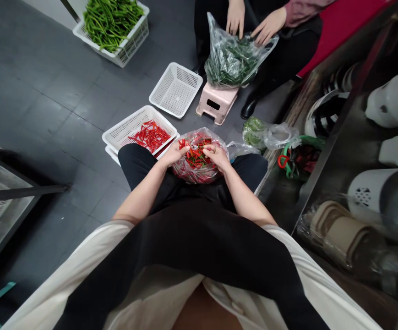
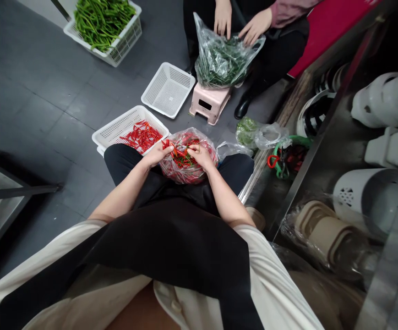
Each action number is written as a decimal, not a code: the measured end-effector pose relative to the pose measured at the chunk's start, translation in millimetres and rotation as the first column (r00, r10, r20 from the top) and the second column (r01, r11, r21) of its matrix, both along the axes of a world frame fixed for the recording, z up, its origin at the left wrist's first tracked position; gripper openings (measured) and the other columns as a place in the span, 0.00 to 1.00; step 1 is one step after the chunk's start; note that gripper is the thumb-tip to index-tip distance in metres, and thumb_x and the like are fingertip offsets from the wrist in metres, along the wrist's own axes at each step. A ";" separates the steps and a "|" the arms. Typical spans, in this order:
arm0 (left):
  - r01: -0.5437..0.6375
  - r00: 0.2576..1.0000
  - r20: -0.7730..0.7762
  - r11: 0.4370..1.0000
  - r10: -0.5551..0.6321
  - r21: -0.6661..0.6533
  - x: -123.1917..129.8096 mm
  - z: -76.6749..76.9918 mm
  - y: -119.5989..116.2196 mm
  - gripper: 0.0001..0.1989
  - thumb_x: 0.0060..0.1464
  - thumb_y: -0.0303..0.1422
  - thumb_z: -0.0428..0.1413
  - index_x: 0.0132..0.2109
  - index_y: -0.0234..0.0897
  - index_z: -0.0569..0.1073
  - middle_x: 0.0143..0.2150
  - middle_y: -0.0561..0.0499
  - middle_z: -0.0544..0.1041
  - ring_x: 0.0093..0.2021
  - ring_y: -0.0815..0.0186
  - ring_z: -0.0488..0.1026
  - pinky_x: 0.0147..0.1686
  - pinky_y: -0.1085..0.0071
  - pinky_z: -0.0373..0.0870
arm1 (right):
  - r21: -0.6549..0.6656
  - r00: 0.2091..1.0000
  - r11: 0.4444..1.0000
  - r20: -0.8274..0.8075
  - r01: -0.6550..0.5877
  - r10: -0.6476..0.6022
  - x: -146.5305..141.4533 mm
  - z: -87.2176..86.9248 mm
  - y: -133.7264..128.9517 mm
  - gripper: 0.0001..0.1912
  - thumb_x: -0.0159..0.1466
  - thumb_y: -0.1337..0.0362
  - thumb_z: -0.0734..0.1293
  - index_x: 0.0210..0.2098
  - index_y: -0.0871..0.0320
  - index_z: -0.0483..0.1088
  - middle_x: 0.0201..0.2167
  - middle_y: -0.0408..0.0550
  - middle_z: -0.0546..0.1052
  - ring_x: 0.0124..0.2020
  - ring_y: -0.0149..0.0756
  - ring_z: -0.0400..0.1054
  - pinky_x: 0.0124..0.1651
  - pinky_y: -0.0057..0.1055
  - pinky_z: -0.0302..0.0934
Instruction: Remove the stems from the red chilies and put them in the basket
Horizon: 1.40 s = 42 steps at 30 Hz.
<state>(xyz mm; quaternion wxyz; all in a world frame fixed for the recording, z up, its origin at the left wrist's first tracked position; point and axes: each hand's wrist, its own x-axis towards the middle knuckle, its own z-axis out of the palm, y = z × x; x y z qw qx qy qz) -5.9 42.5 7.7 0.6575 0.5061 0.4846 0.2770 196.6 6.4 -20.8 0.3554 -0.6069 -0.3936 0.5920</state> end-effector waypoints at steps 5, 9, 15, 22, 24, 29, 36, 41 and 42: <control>-0.081 0.986 0.127 0.969 0.112 -0.232 -2.9 5.5 -0.5 0.13 0.52 0.35 0.62 0.31 0.33 0.66 0.19 0.60 0.57 0.18 0.79 0.51 0.20 0.80 0.48 | 0.148 0.924 0.955 0.328 -0.256 0.196 -6.8 9.5 -13.7 0.15 0.58 0.55 0.65 0.22 0.58 0.64 0.19 0.38 0.64 0.24 0.27 0.55 0.32 0.27 0.50; -0.030 0.959 0.251 0.925 0.134 -0.379 -8.5 8.4 -1.7 0.14 0.49 0.33 0.65 0.34 0.33 0.66 0.20 0.61 0.57 0.18 0.80 0.53 0.17 0.83 0.46 | 0.225 0.874 0.867 0.323 -0.445 0.364 -6.9 25.6 -15.3 0.16 0.63 0.57 0.61 0.22 0.58 0.63 0.20 0.39 0.65 0.25 0.28 0.57 0.33 0.27 0.51; 0.107 0.902 0.411 0.852 0.135 -0.513 -24.8 5.5 -5.4 0.22 0.43 0.31 0.69 0.28 0.34 0.60 0.20 0.62 0.54 0.17 0.83 0.52 0.16 0.85 0.48 | 0.183 0.839 0.836 -0.085 -0.517 0.538 -12.5 35.4 -24.4 0.19 0.62 0.49 0.64 0.27 0.59 0.67 0.19 0.38 0.65 0.20 0.25 0.53 0.26 0.25 0.47; 0.163 0.856 0.486 0.800 0.176 -0.577 -24.1 11.2 -15.7 0.18 0.45 0.29 0.68 0.28 0.31 0.63 0.22 0.61 0.57 0.16 0.84 0.53 0.14 0.87 0.47 | 0.171 0.769 0.843 -0.348 -0.511 0.537 -34.0 48.3 -33.9 0.22 0.59 0.45 0.68 0.27 0.60 0.67 0.15 0.36 0.61 0.17 0.22 0.48 0.21 0.24 0.42; 0.161 0.845 0.496 0.787 0.202 -0.595 -23.0 14.4 -17.4 0.17 0.45 0.28 0.67 0.29 0.31 0.64 0.21 0.61 0.57 0.16 0.84 0.52 0.14 0.87 0.47 | 0.157 0.772 0.861 -0.387 -0.483 0.504 -36.7 51.9 -33.4 0.22 0.58 0.45 0.69 0.27 0.60 0.68 0.15 0.36 0.61 0.16 0.22 0.48 0.20 0.23 0.41; -0.026 0.787 0.494 0.820 0.369 -0.571 -44.9 31.4 -1.0 0.10 0.54 0.25 0.61 0.30 0.31 0.65 0.20 0.62 0.56 0.15 0.84 0.51 0.14 0.88 0.48 | 0.123 0.844 0.948 -0.431 -0.294 0.318 -29.7 54.4 -22.5 0.23 0.57 0.44 0.70 0.27 0.59 0.66 0.14 0.35 0.61 0.14 0.20 0.43 0.19 0.23 0.37; -0.173 0.816 0.402 0.840 0.415 -0.515 -77.9 50.2 23.8 0.11 0.53 0.24 0.61 0.29 0.31 0.66 0.19 0.59 0.61 0.16 0.81 0.58 0.15 0.86 0.53 | 0.111 0.857 0.971 -0.456 -0.213 0.240 -24.3 52.1 0.3 0.18 0.59 0.49 0.70 0.28 0.59 0.66 0.14 0.34 0.59 0.14 0.20 0.42 0.18 0.22 0.39; -0.063 0.832 0.430 0.830 0.350 -0.554 -35.1 31.4 4.7 0.07 0.56 0.27 0.60 0.33 0.30 0.69 0.22 0.54 0.69 0.19 0.79 0.61 0.17 0.85 0.57 | 0.035 0.902 0.981 -0.389 -0.189 0.188 -44.0 47.6 -2.7 0.16 0.59 0.54 0.69 0.25 0.59 0.66 0.11 0.34 0.58 0.12 0.21 0.43 0.17 0.22 0.38; -0.062 0.805 0.459 0.822 0.377 -0.567 -26.2 27.8 0.4 0.06 0.57 0.26 0.58 0.33 0.30 0.68 0.22 0.54 0.68 0.19 0.80 0.61 0.17 0.86 0.57 | 0.005 0.907 0.978 -0.373 -0.207 0.194 -47.2 48.1 -5.5 0.16 0.58 0.54 0.69 0.23 0.59 0.65 0.11 0.34 0.58 0.12 0.21 0.43 0.16 0.23 0.37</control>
